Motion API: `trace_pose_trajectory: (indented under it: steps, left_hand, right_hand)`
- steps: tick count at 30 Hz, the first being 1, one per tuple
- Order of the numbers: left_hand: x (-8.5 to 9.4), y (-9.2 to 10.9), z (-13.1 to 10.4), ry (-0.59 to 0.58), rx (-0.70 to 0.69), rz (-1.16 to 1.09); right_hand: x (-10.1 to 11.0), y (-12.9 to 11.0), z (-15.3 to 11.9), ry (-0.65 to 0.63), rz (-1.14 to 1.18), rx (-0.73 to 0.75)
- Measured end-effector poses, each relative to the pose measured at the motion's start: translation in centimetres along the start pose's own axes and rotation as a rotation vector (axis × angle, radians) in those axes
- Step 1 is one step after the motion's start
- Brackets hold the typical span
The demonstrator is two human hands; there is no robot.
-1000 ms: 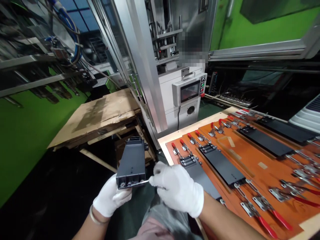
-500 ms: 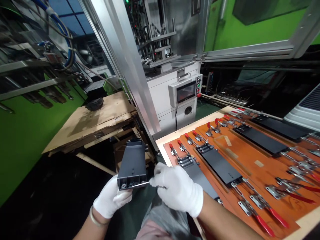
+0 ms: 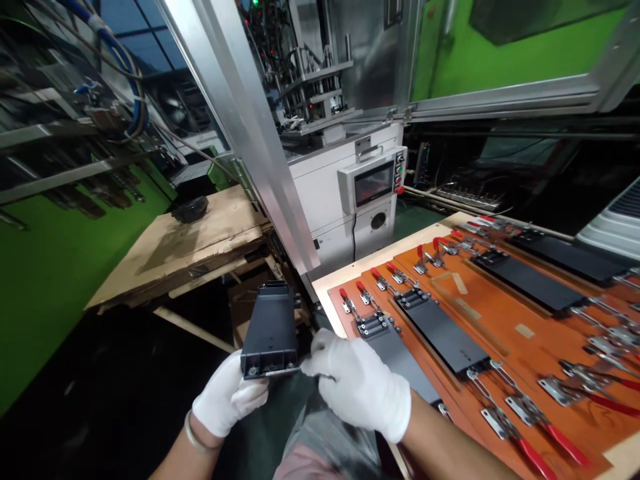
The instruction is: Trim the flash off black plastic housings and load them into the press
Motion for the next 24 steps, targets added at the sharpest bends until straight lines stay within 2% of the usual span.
trace_pose_trajectory:
  steps: [3,6,10,13,17,21,24]
  left_hand:
    - [-0.4,0.1,0.1,0.0,-0.003,0.04]
    - [-0.6,-0.3,0.3,0.003,0.021,0.03]
    - [-0.7,-0.8,0.5,-0.014,0.033,-0.004]
    - [-1.0,-1.0,0.6,-0.05,0.032,-0.021]
    - [-0.8,-0.8,0.7,-0.039,0.015,-0.015]
    - [-1.0,-1.0,0.9,-0.078,0.025,-0.025]
    - [-1.4,-0.9,1.0,-0.115,-0.001,-0.028]
  right_hand:
    - [-0.1,-0.4,0.2,0.023,0.03,0.017]
    - [-0.2,-0.5,0.3,0.068,-0.043,0.027]
    - [-1.2,-0.6,0.3,0.0,-0.086,0.057]
    - [-0.7,-0.4,0.2,0.048,-0.08,0.044]
    - [-0.9,-0.4,0.1,-0.005,-0.103,0.063]
    - [-0.3,-0.2,0.0,0.046,-0.085,0.033]
    - [-0.8,-0.5,0.1,0.003,-0.064,0.043]
Point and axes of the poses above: each hand's wrist, its own z-axis towards the middle knuckle, its own x-axis out of the back of the hand, y = z × x, the point moved 10 cm from there along z, towards the middle knuckle, and after that the axes turned 7 degrees about z, right-handed, at the moved point
